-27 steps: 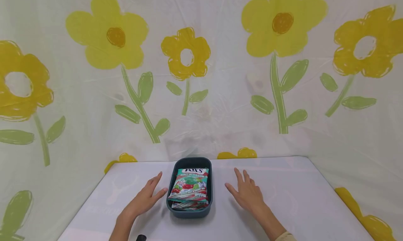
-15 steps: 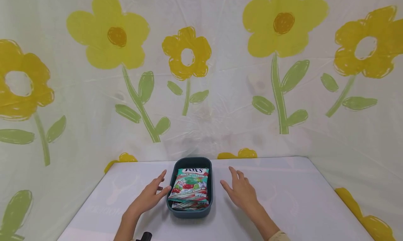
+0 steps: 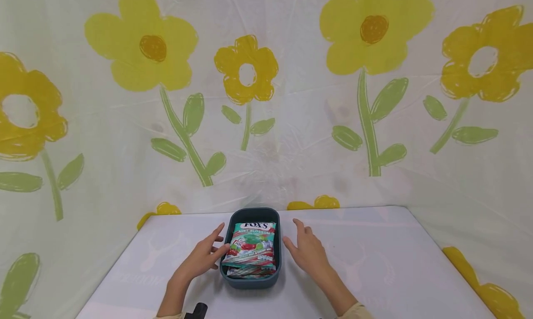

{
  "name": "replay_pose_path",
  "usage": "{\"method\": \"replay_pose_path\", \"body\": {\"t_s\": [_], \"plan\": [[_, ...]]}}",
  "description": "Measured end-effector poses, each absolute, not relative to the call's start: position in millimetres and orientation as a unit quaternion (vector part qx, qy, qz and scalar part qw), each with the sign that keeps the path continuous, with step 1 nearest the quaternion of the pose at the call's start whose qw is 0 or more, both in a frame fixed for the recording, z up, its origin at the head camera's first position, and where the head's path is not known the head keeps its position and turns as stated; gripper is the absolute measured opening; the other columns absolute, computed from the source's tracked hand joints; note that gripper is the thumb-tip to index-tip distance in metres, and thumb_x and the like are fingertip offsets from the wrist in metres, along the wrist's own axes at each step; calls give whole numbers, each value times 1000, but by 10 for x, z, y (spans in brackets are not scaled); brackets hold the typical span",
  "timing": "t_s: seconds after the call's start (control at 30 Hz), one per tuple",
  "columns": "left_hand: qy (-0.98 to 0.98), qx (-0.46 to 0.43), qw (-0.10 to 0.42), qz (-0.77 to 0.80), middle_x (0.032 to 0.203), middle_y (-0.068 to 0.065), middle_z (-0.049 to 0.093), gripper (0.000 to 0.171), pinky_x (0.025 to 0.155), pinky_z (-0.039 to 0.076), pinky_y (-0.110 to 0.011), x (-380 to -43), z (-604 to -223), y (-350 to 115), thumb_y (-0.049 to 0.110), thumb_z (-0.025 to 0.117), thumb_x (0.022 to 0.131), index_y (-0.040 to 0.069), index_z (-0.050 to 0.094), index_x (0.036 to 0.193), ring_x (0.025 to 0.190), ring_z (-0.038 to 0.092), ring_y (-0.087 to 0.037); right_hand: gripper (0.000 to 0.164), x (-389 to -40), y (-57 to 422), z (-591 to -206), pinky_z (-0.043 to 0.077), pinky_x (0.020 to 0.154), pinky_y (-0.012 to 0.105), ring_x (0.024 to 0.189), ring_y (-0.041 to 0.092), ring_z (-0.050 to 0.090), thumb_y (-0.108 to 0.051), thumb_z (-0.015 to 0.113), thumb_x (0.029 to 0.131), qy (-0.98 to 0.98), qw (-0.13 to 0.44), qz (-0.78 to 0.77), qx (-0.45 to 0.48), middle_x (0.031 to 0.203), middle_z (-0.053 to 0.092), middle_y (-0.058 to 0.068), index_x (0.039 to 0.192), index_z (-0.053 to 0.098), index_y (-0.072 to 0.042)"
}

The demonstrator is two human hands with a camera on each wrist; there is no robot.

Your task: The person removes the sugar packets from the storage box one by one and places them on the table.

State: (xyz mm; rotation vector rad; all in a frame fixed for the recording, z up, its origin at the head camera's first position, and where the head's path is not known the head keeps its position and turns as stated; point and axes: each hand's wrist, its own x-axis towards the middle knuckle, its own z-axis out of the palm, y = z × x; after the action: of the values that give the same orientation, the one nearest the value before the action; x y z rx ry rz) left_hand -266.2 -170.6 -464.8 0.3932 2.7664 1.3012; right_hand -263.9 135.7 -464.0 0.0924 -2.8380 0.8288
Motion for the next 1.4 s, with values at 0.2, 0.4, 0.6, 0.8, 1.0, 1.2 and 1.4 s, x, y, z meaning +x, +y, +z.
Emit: {"method": "replay_pose_path", "body": {"t_s": [0.2, 0.4, 0.6, 0.8, 1.0, 1.2, 1.4], "plan": [[881, 140, 34, 450, 136, -28, 51, 72, 54, 59, -29, -2688, -4614, -1681, 34, 58, 98, 12, 22, 157, 100, 64, -28, 65, -2647, 1211, -4576, 56, 83, 53, 103, 30, 64, -42, 64, 93, -943, 103, 315, 43, 119, 61, 19, 145, 41, -10], [876, 146, 36, 458, 134, -27, 52, 70, 53, 59, -28, -2694, -4640, -1664, 31, 57, 99, 12, 22, 157, 96, 64, -24, 64, -2656, 1051, -4520, 57, 77, 46, 94, 24, 62, -40, 66, 91, -940, 100, 323, 50, 111, 63, 15, 143, 44, -10], [871, 144, 42, 467, 133, -27, 52, 69, 52, 59, -30, -2706, -4674, -1651, 30, 56, 100, 11, 22, 157, 93, 66, -23, 63, -2640, 896, -4493, 55, 78, 47, 92, 24, 61, -40, 68, 90, -939, 104, 320, 67, 107, 64, 14, 140, 46, -9], [867, 146, 45, 473, 132, -28, 53, 68, 52, 59, -35, -2716, -4689, -1633, 30, 55, 100, 10, 23, 156, 89, 65, -22, 62, -2602, 765, -4463, 56, 85, 56, 100, 32, 63, -39, 68, 90, -945, 87, 306, 79, 119, 63, 20, 139, 46, -8], [870, 148, 37, 469, 131, -28, 54, 64, 50, 58, -34, -2715, -4698, -1633, 26, 54, 101, 11, 25, 156, 87, 65, -21, 64, -2574, 664, -4416, 58, 80, 51, 92, 31, 64, -39, 71, 88, -955, 72, 277, 72, 112, 65, 23, 137, 46, -7], [872, 151, 33, 465, 130, -28, 54, 62, 49, 58, -33, -2722, -4705, -1643, 23, 53, 101, 9, 26, 155, 89, 66, -22, 68, -2555, 583, -4388, 59, 78, 50, 91, 32, 65, -39, 73, 86, -959, 63, 266, 72, 111, 66, 24, 138, 47, -3], [868, 152, 39, 471, 130, -29, 54, 61, 49, 58, -32, -2738, -4714, -1652, 21, 52, 102, 6, 26, 155, 91, 68, -24, 71, -2572, 485, -4391, 56, 83, 52, 95, 39, 63, -42, 72, 86, -963, 64, 255, 56, 109, 65, 28, 135, 48, 2]]}}
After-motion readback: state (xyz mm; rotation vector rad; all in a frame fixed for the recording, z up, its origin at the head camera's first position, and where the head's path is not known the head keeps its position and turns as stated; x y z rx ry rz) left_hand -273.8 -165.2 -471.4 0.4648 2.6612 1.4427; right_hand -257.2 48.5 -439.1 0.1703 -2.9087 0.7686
